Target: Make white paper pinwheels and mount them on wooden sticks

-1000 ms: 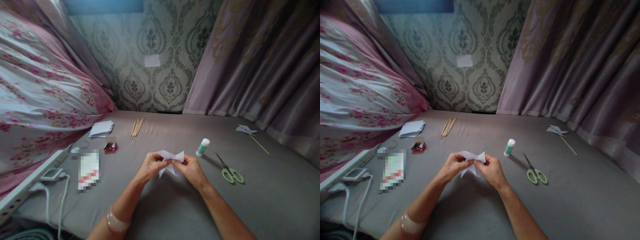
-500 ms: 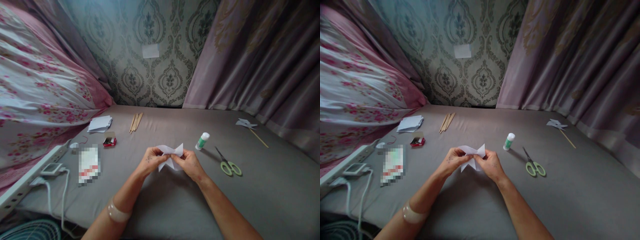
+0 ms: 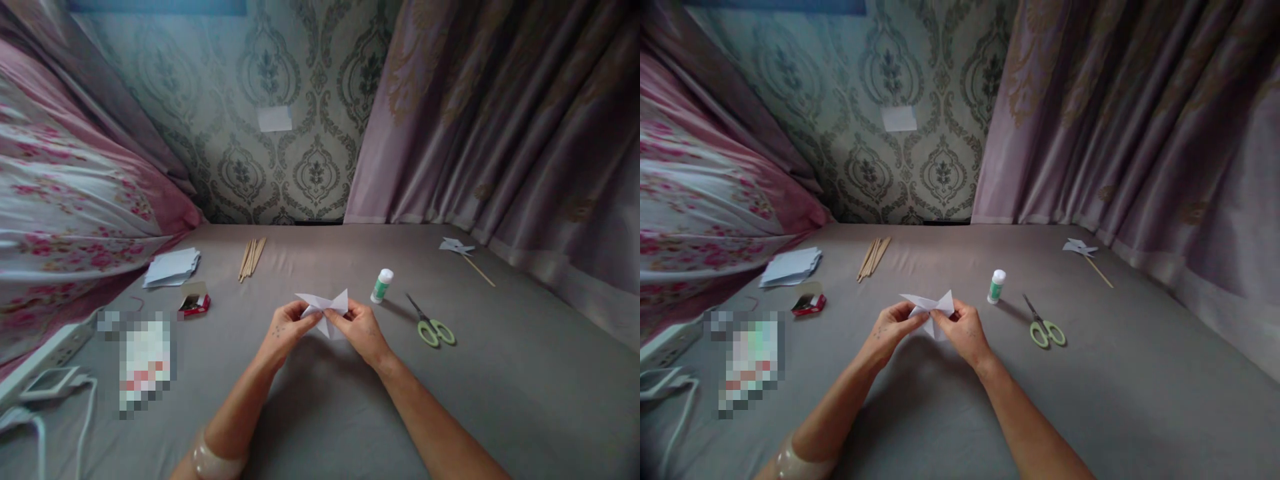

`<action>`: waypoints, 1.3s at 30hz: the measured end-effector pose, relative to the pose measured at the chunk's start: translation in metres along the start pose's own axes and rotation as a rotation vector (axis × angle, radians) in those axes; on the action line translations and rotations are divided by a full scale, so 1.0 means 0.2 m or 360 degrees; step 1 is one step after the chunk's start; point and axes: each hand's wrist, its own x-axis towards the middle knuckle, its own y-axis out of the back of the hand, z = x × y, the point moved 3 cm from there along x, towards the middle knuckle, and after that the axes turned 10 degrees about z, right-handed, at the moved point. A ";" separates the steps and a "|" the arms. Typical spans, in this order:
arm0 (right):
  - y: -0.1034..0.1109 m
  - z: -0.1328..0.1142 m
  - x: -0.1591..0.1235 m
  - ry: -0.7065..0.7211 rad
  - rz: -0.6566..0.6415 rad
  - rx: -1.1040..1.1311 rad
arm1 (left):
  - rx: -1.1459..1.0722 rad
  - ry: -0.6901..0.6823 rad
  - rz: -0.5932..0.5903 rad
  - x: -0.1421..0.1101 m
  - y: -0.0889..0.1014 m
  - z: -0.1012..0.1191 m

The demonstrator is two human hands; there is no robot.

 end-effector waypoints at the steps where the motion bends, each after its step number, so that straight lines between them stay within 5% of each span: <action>1: 0.00 0.00 0.00 0.0013 0.0004 0.0001 | 0.0005 0.0005 -0.0013 0.00 0.00 0.00; 15: -0.02 -0.03 -0.03 -0.0208 -0.0105 0.0268 | -0.0047 0.0010 0.0019 -0.02 0.00 -0.01; 22: -0.02 -0.01 -0.03 -0.0236 -0.0010 0.0167 | 0.0012 -0.0064 -0.0016 -0.03 -0.02 -0.01; 30: -0.01 0.04 -0.02 -0.0458 0.0137 0.0496 | -0.0108 -0.0031 -0.0043 -0.02 -0.02 -0.04; 39: -0.04 0.03 -0.03 -0.0504 0.0011 0.0678 | -0.0247 0.0061 0.0023 0.00 -0.01 -0.09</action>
